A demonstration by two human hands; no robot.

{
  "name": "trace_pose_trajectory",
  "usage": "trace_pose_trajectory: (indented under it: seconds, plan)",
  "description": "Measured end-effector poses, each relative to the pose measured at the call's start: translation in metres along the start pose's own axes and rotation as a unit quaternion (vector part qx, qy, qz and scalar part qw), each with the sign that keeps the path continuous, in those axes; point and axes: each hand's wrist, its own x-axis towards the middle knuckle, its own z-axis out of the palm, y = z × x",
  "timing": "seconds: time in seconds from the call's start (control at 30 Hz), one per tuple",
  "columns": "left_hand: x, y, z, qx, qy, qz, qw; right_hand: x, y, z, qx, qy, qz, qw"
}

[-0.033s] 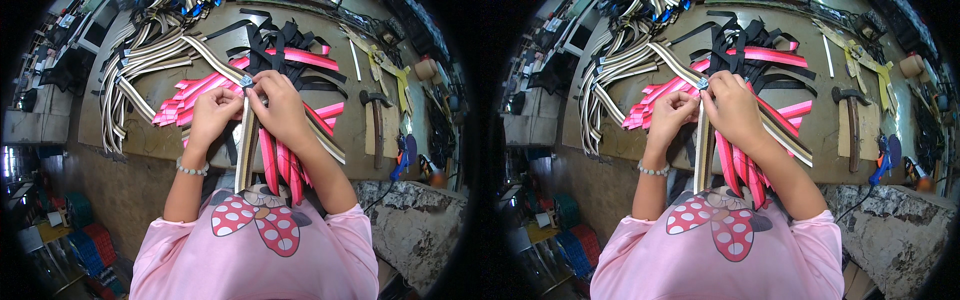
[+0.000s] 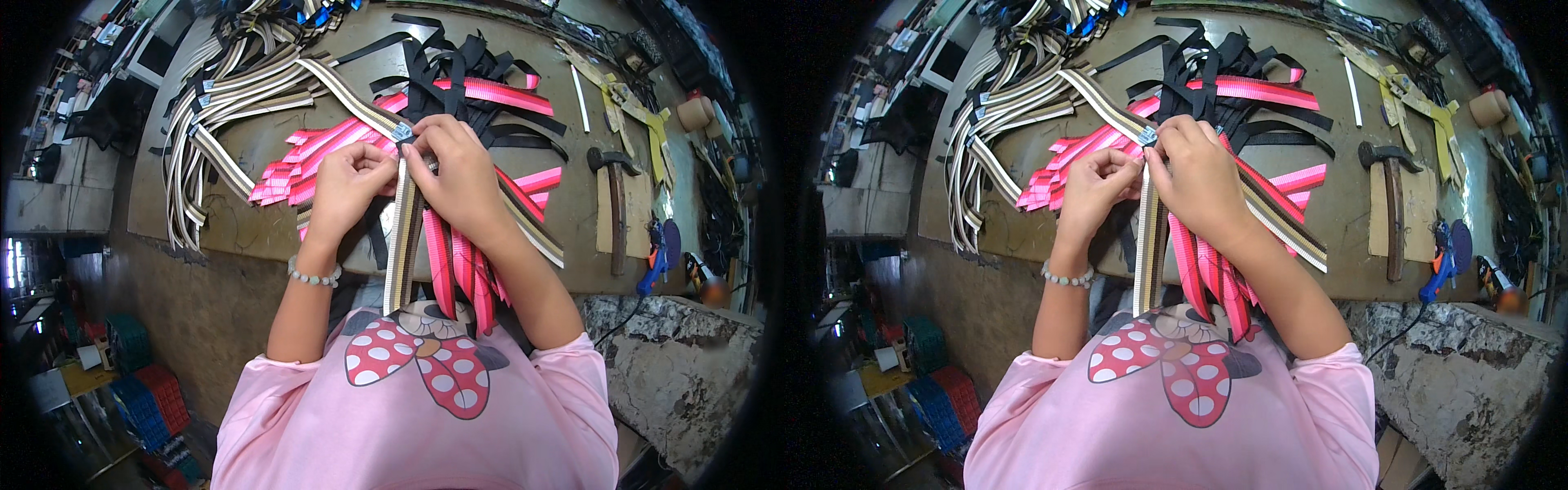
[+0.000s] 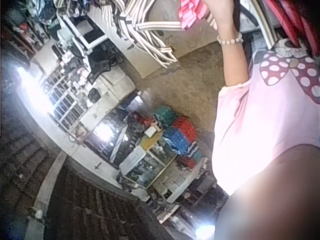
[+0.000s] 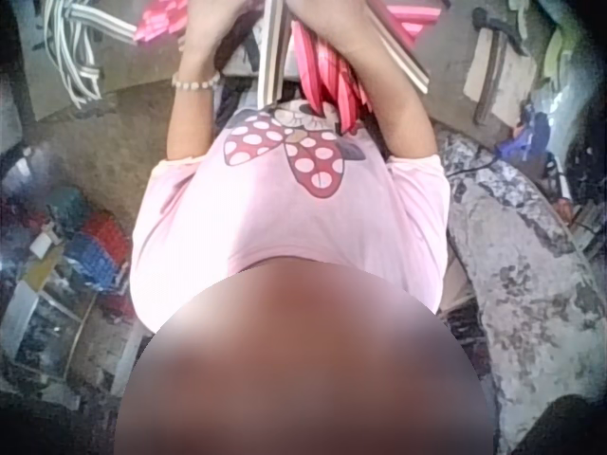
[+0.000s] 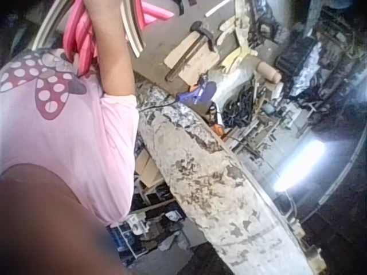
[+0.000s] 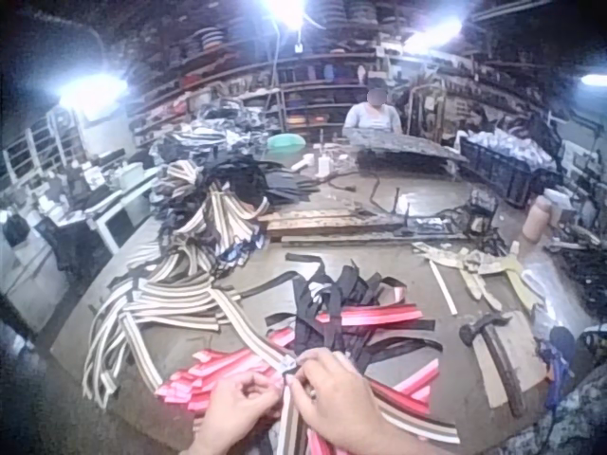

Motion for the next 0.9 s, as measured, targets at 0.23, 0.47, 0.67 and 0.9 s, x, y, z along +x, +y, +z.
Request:
trace_pose_trajectory:
  seconds: [0.23, 0.47, 0.67, 0.9]
  plan:
    - [-0.027, 0.05, -0.041, 0.452, 0.307, 0.123, 0.828, 0.011, 0.011, -0.015, 0.349, 0.019, 0.258, 0.901]
    - [0.036, 0.035, -0.033, 0.54, -0.01, 0.404, 0.738, 0.018, 0.018, -0.023, 0.426, 0.105, 0.267, 0.858]
    - [0.064, 0.073, -0.029, 0.535, -0.195, 0.37, 0.734, 0.023, 0.035, -0.043, 0.427, 0.187, 0.247, 0.85]
    - [0.03, 0.145, -0.109, 0.299, 0.05, 0.439, 0.846, 0.02, 0.032, -0.047, 0.444, 0.192, 0.258, 0.837]
